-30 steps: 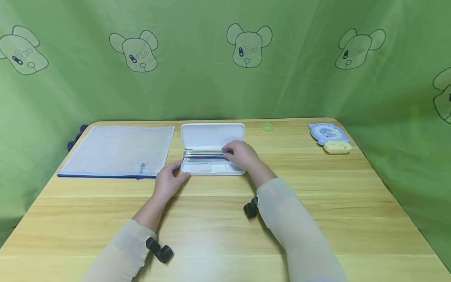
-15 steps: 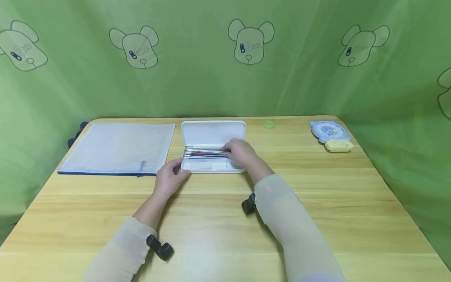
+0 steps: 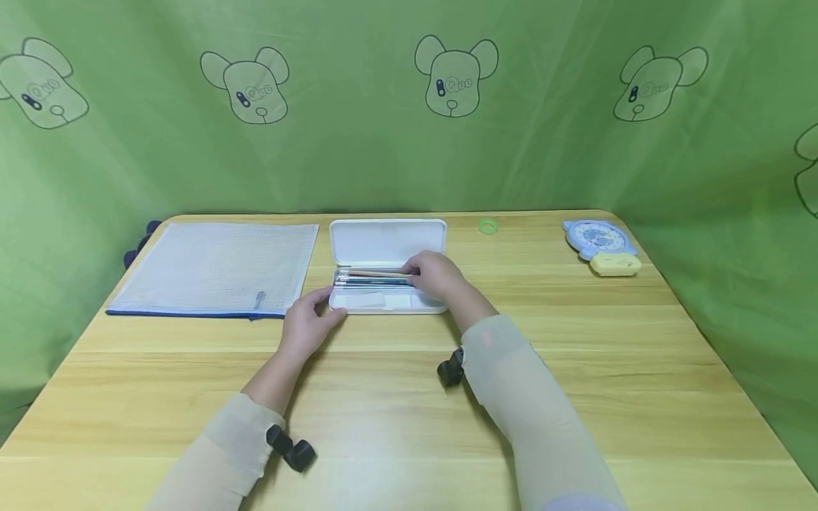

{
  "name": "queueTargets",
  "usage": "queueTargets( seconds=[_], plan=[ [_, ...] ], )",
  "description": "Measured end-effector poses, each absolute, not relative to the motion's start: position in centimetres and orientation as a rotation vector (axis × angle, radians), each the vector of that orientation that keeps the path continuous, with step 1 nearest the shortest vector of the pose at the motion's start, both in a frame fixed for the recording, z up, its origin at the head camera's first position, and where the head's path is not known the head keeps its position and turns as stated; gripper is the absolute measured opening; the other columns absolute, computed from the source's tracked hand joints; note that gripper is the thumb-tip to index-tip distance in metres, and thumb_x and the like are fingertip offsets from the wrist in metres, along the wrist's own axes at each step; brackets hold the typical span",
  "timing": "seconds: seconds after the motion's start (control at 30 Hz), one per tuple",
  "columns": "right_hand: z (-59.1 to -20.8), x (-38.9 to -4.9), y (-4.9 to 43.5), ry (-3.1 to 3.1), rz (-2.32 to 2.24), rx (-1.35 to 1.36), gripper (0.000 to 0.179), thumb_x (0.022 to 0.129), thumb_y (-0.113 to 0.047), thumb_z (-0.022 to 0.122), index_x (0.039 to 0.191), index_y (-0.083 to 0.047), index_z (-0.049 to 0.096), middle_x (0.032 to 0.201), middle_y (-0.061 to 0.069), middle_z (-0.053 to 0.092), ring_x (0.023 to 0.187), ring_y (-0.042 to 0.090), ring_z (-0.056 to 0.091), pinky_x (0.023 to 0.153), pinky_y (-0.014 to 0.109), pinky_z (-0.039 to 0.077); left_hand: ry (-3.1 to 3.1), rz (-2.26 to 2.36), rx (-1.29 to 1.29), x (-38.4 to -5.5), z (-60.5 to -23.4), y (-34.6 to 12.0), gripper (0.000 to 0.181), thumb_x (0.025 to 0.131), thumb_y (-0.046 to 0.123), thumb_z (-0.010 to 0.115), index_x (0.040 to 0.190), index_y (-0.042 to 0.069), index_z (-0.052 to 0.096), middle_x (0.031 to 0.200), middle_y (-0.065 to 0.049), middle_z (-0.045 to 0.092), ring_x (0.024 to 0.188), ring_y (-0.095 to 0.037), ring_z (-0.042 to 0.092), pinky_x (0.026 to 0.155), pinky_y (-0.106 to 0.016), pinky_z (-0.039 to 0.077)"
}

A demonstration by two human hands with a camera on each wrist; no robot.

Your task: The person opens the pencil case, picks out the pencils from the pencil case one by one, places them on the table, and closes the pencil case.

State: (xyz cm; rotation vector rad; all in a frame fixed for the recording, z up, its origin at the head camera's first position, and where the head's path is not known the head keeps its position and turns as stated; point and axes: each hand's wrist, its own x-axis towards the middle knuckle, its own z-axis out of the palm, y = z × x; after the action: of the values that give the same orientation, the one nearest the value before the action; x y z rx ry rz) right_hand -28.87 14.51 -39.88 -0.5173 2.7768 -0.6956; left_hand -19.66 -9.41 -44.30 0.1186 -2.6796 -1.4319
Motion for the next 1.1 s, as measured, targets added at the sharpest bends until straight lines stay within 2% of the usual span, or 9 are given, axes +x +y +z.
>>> queueTargets(
  seconds=[0.27,0.5,0.83,1.1],
  plan=[
    [-39.2,-28.1,15.7,2.791,-0.835,-0.477,0.026,0.092,-0.011,0.064,0.116,-0.004,0.070,0.109,0.014,0.068,0.103,0.027,0.060,0.097,0.044,0.049,-2.692,-1.435,0.117,-19.6,-44.1,-9.4,0.055,0.084,0.021,0.075,0.132,0.001,0.058,0.137,-0.018,0.059,0.132,-0.035,0.051,0.116,-0.046,0.038],
    [-38.5,-27.2,18.5,2.799,-0.909,-0.410,0.027,0.093,-0.013,0.064,0.118,-0.005,0.069,0.105,0.013,0.065,0.095,0.025,0.055,0.084,0.035,0.048,-2.694,-1.430,0.106,-19.7,-44.2,-9.5,0.056,0.084,0.022,0.075,0.133,0.001,0.058,0.137,-0.018,0.059,0.133,-0.035,0.051,0.116,-0.045,0.037],
    [-38.1,-25.2,25.0,2.857,-0.908,-0.355,0.028,0.094,-0.015,0.063,0.120,-0.004,0.068,0.104,0.014,0.064,0.094,0.025,0.055,0.077,0.030,0.047,-2.692,-1.440,0.099,-19.5,-44.0,-9.5,0.054,0.085,0.020,0.075,0.132,-0.001,0.058,0.137,-0.019,0.059,0.133,-0.035,0.050,0.116,-0.045,0.037],
    [-38.3,-23.6,31.0,2.927,-0.819,-0.251,0.034,0.095,-0.023,0.063,0.123,-0.003,0.065,0.105,0.015,0.064,0.093,0.023,0.055,0.078,0.030,0.047,-2.688,-1.448,0.104,-19.5,-44.1,-9.5,0.054,0.085,0.020,0.074,0.132,0.000,0.058,0.137,-0.018,0.059,0.133,-0.035,0.050,0.116,-0.045,0.037]
  ],
)
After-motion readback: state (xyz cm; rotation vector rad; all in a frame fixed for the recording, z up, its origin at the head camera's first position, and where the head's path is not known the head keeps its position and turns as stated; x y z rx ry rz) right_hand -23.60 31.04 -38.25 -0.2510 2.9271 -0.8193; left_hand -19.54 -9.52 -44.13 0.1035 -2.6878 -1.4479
